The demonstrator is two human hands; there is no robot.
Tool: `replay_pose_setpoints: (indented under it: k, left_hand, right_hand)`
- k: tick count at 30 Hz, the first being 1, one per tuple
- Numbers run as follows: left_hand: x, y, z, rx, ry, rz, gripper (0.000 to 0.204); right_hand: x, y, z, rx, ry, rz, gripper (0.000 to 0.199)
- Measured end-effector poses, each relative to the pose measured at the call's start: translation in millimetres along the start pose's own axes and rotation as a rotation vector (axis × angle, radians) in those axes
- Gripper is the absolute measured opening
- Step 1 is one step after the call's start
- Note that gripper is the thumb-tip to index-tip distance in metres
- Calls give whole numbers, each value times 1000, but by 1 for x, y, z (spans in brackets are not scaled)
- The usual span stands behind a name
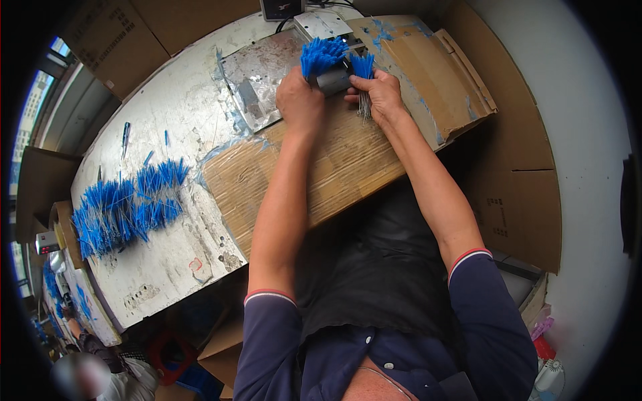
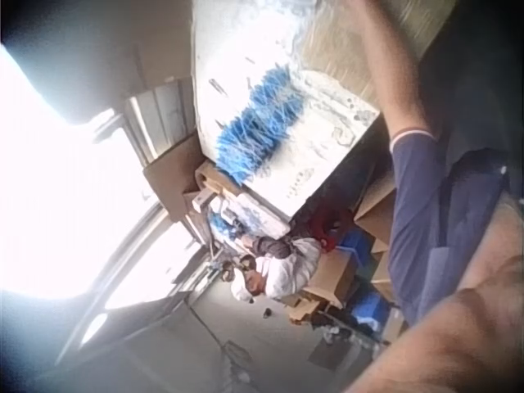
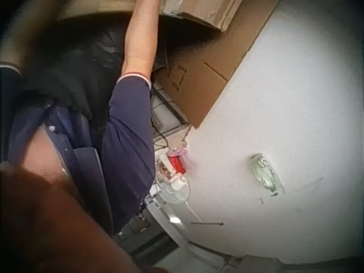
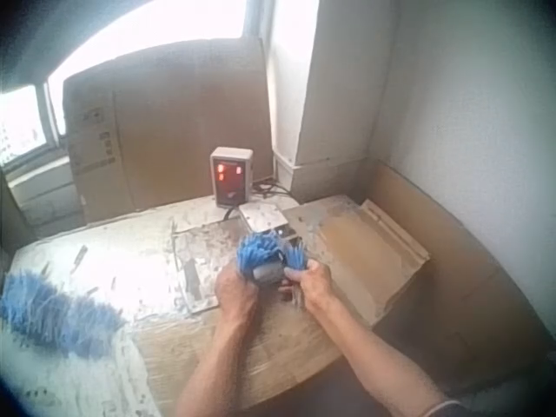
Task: The person is bundling blue plastic bristles into black cylindrical bases using a small manual assembly machine.
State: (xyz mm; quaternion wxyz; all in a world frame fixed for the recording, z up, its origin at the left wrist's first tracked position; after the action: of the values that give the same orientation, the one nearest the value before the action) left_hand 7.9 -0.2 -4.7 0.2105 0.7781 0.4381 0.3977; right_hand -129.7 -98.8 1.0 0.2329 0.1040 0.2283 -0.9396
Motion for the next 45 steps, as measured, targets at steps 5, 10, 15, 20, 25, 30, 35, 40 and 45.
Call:
replay_pose_setpoints:
  k: [5, 10, 15, 20, 25, 30, 35, 40, 45]
  left_hand:
    - [-2, 0, 1, -3, 14, 2, 3]
    - [-4, 0, 2, -17, 57, 47, 5]
    - [-8, -3, 7, -89, 170, 81, 11]
    - [-7, -3, 5, -66, 213, 91, 9]
    - [-2, 0, 6, 85, -1, -99, 10]
    - [1, -1, 7, 90, -19, -83, 9]
    - [1, 0, 6, 94, -14, -77, 10]
    - [-1, 0, 5, 98, -36, -85, 11]
    - [0, 1, 9, 92, -24, -98, 12]
  right_hand:
    - [2, -4, 4, -33, 15, 3, 20]
    - [2, -10, 7, -15, 79, -20, 20]
    - [5, -5, 8, -64, -37, -44, 24]
    - [1, -4, 10, -61, -31, -70, 21]
    - [0, -2, 6, -23, 5, -15, 19]
    - [-10, -5, 5, 16, -125, -66, 19]
    - [-21, 6, 12, 46, -167, -203, 20]
    - [-28, 20, 14, 98, -186, -286, 21]
    - [-37, 18, 14, 122, -217, -327, 22]
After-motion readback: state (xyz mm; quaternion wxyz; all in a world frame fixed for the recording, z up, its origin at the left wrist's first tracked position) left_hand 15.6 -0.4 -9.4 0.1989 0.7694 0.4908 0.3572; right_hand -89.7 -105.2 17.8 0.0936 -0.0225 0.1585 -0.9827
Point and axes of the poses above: each hand's wrist, its own y-axis towards the middle knuckle, its own x-axis out of the back of the hand, z = x × y, the point moved 1 cm from there along y, towards the middle knuckle, and after that the axes turned 11 degrees about -x, right-handed, at the moved point
